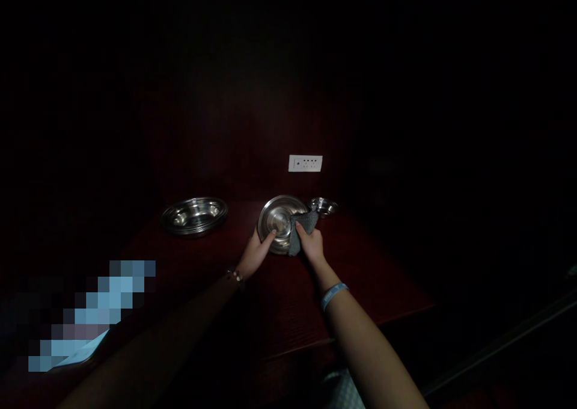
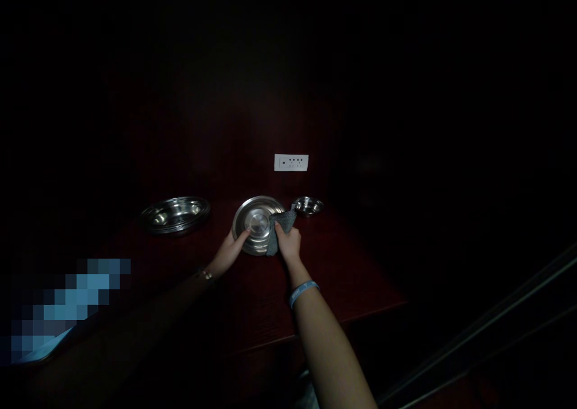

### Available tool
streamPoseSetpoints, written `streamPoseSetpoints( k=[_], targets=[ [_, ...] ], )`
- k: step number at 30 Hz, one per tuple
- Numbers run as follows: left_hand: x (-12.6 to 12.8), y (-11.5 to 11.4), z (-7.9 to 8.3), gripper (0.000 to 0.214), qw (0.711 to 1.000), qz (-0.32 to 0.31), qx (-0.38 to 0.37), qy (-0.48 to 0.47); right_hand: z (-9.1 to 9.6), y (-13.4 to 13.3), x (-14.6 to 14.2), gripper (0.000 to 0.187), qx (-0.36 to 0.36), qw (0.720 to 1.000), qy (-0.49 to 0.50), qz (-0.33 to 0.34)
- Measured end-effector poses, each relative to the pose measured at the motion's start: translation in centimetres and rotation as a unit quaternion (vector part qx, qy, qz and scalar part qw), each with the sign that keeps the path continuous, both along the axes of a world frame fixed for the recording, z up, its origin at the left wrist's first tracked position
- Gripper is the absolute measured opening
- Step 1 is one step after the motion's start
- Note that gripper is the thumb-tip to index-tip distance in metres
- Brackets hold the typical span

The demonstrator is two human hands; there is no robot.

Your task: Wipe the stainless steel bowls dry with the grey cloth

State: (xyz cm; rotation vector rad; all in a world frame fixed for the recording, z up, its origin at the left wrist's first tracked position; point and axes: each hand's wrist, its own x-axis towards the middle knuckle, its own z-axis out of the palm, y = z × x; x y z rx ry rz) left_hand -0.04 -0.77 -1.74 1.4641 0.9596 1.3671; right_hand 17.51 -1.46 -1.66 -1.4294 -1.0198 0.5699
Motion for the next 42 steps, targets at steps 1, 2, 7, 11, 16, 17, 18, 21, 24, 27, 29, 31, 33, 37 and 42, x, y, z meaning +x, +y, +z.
streamPoseSetpoints(
  k=[1,2,7,11,16,17,18,21,24,27,29,31,33,37,42],
  targets=[
    [0.2,-0.1,-0.1,0.051,1.000,-0.006,0.011,-0.005,-0.1,0.1,0.0,0.032,0.004,1.000,0.009,0.002],
    [0.4,-0.2,-0.2,0.056,1.000,-0.014,0.022,-0.010,-0.2,0.1,-0.1,0.032,0.008,1.000,0.020,0.005],
    [1.2,-0.5,-0.6,0.057,0.995,-0.094,0.031,-0.018,-0.7,0.5,-0.3,0.036,0.015,0.998,0.054,0.035],
    [1.2,-0.5,-0.3,0.038,0.994,-0.097,-0.031,-0.031,-0.7,0.4,-0.4,0.034,0.008,0.998,0.049,0.045],
    [0.7,-0.4,0.6,0.032,0.993,-0.048,-0.102,-0.034,-0.4,0.2,-0.3,0.032,-0.005,0.999,0.022,0.034],
    [0.6,-0.4,0.8,0.033,0.993,-0.039,-0.109,-0.033,-0.3,0.2,-0.3,0.032,-0.007,0.999,0.018,0.031],
    [0.6,-0.5,1.0,0.035,0.993,-0.028,-0.113,-0.033,-0.3,0.2,-0.3,0.032,-0.010,0.999,0.014,0.027],
    [0.3,-0.4,1.2,0.038,0.993,0.001,-0.112,-0.033,-0.3,0.2,-0.3,0.031,-0.015,1.000,0.004,0.021],
    [-0.1,-0.5,1.2,0.035,0.994,0.006,-0.103,-0.021,-0.3,0.1,-0.3,0.029,-0.015,1.000,-0.004,0.022],
    [-0.4,-0.5,0.9,0.031,0.996,-0.002,-0.094,-0.003,-0.2,0.1,-0.2,0.028,-0.021,1.000,-0.006,0.019],
    [-0.4,-0.5,0.7,0.032,0.996,-0.008,-0.087,-0.003,-0.3,0.0,-0.2,0.028,-0.021,1.000,-0.005,0.017],
    [-0.2,-0.5,0.6,0.033,0.997,-0.018,-0.076,-0.011,-0.3,0.0,-0.2,0.029,-0.021,1.000,-0.005,0.017],
    [0.0,-0.5,0.4,0.035,0.997,-0.033,-0.069,-0.023,-0.2,0.0,-0.1,0.029,-0.022,1.000,-0.006,0.016],
    [0.3,-0.5,0.2,0.043,0.996,-0.052,-0.068,-0.036,-0.2,0.0,-0.1,0.029,-0.025,1.000,-0.003,0.013],
    [0.4,-0.5,0.1,0.045,0.996,-0.052,-0.069,-0.034,-0.3,0.1,0.0,0.030,-0.020,1.000,0.004,0.009]
  ],
)
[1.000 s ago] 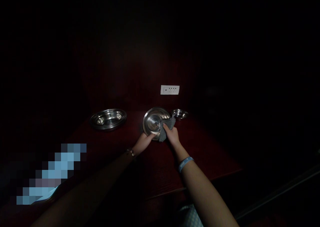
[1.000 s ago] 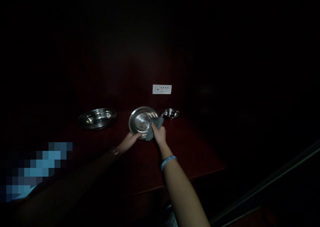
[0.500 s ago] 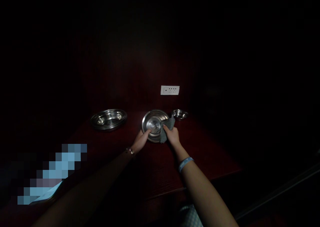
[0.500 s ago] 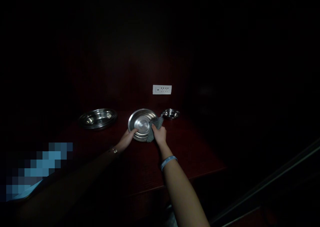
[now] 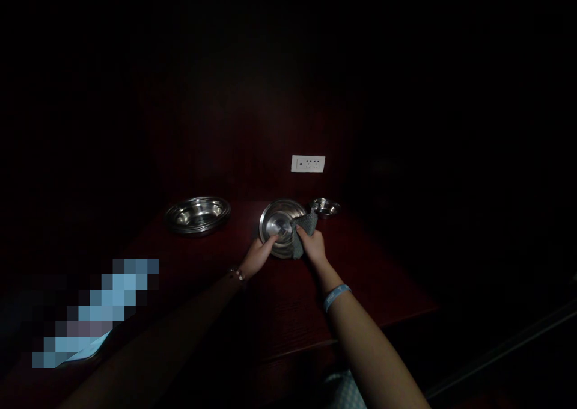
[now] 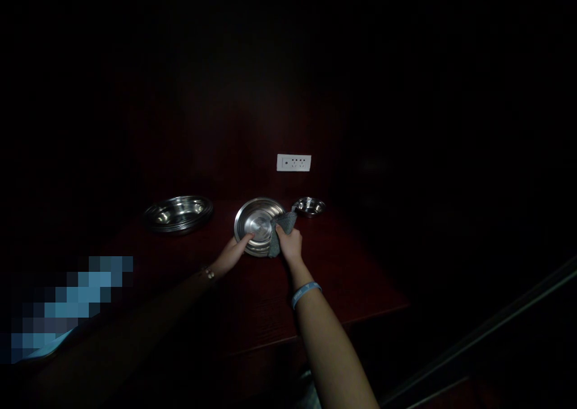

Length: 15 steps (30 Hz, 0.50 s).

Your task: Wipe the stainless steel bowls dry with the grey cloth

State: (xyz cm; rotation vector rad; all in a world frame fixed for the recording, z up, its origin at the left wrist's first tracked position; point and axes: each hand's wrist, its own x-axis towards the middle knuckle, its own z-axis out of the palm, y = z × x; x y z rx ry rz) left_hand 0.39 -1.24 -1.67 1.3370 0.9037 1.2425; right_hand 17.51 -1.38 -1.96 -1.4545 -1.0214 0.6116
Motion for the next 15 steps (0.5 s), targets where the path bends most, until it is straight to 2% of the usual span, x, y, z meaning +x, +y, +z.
streamPoseSetpoints(
  k=[15],
  targets=[
    [-0.11,0.22,-0.50,0.042,0.999,-0.026,0.019,0.006,0.42,-0.30,-0.10,0.028,-0.007,1.000,-0.001,-0.003]
  ],
)
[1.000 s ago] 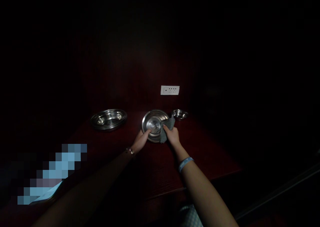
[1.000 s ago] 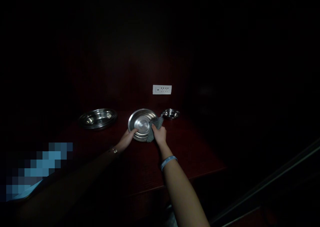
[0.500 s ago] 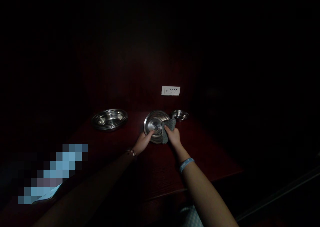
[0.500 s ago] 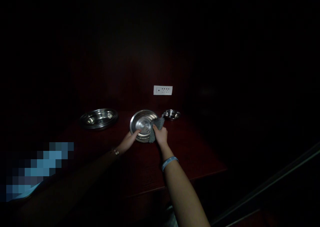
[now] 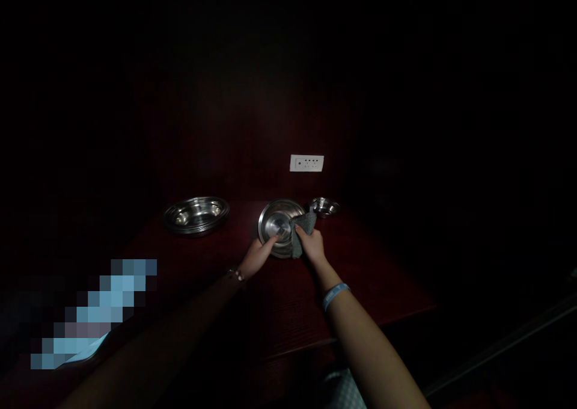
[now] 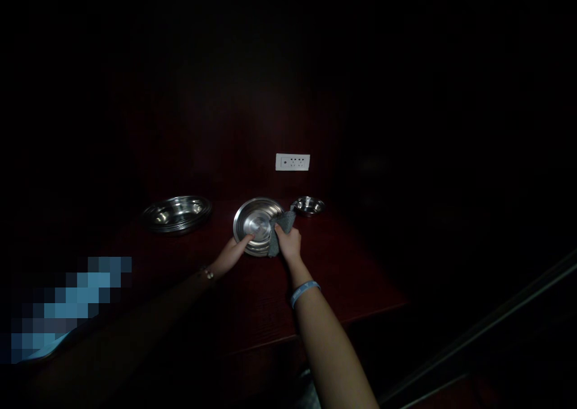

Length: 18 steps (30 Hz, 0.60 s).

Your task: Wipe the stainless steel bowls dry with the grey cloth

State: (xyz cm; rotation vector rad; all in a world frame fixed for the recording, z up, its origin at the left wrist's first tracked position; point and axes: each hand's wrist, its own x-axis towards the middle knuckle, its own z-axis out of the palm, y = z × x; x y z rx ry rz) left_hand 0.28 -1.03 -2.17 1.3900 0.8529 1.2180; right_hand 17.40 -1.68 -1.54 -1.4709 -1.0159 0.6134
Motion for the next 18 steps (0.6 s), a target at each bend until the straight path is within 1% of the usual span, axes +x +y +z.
streamPoseSetpoints(
  k=[5,12,18],
  targets=[
    [0.05,-0.03,-0.02,0.042,1.000,0.007,-0.005,-0.005,-0.14,0.10,0.04,0.029,0.005,1.000,-0.007,0.001],
    [0.10,-0.34,0.58,0.038,0.999,0.022,-0.030,0.006,-0.30,0.19,0.07,0.031,0.003,1.000,-0.004,0.005],
    [0.01,-0.44,0.60,0.034,1.000,0.014,-0.025,0.009,-0.18,0.03,0.09,0.029,0.005,1.000,-0.008,0.006]
  ],
)
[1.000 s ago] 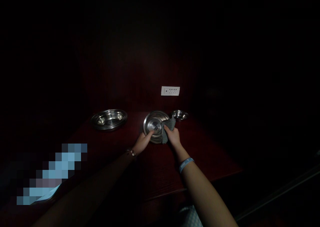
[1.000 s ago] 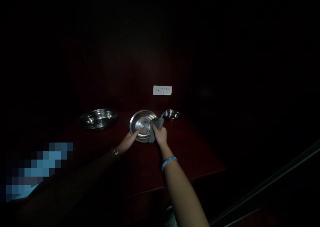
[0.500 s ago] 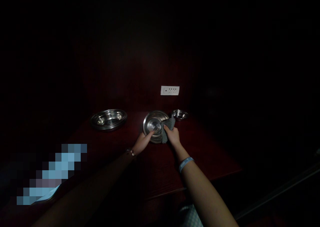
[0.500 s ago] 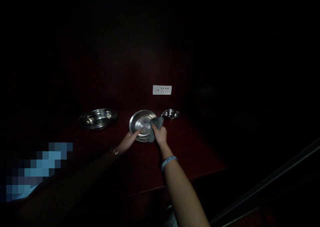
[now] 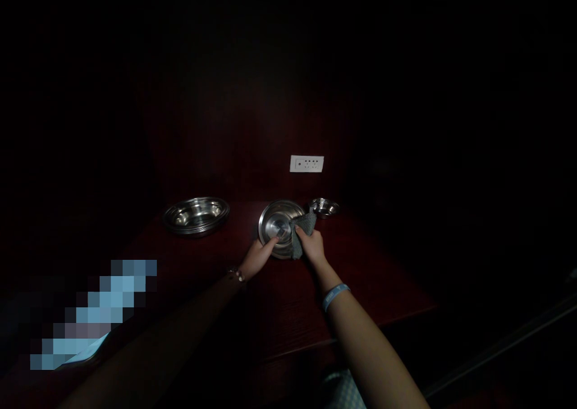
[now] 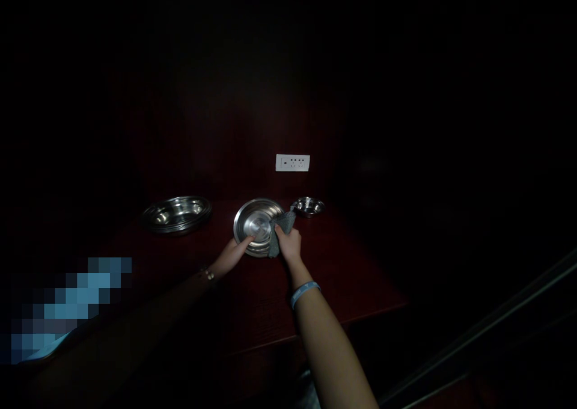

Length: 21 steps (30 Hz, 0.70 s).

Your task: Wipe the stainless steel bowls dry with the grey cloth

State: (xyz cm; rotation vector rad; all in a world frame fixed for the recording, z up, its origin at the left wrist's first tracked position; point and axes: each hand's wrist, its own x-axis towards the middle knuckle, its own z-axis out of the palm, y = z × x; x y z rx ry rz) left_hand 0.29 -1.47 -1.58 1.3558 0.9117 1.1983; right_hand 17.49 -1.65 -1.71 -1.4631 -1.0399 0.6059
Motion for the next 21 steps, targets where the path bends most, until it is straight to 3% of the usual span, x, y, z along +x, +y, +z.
streamPoseSetpoints(
  k=[21],
  targets=[
    [0.09,0.23,-0.34,0.036,1.000,-0.006,0.018,0.007,0.05,-0.08,0.06,0.031,-0.002,1.000,-0.003,-0.002]
  ],
)
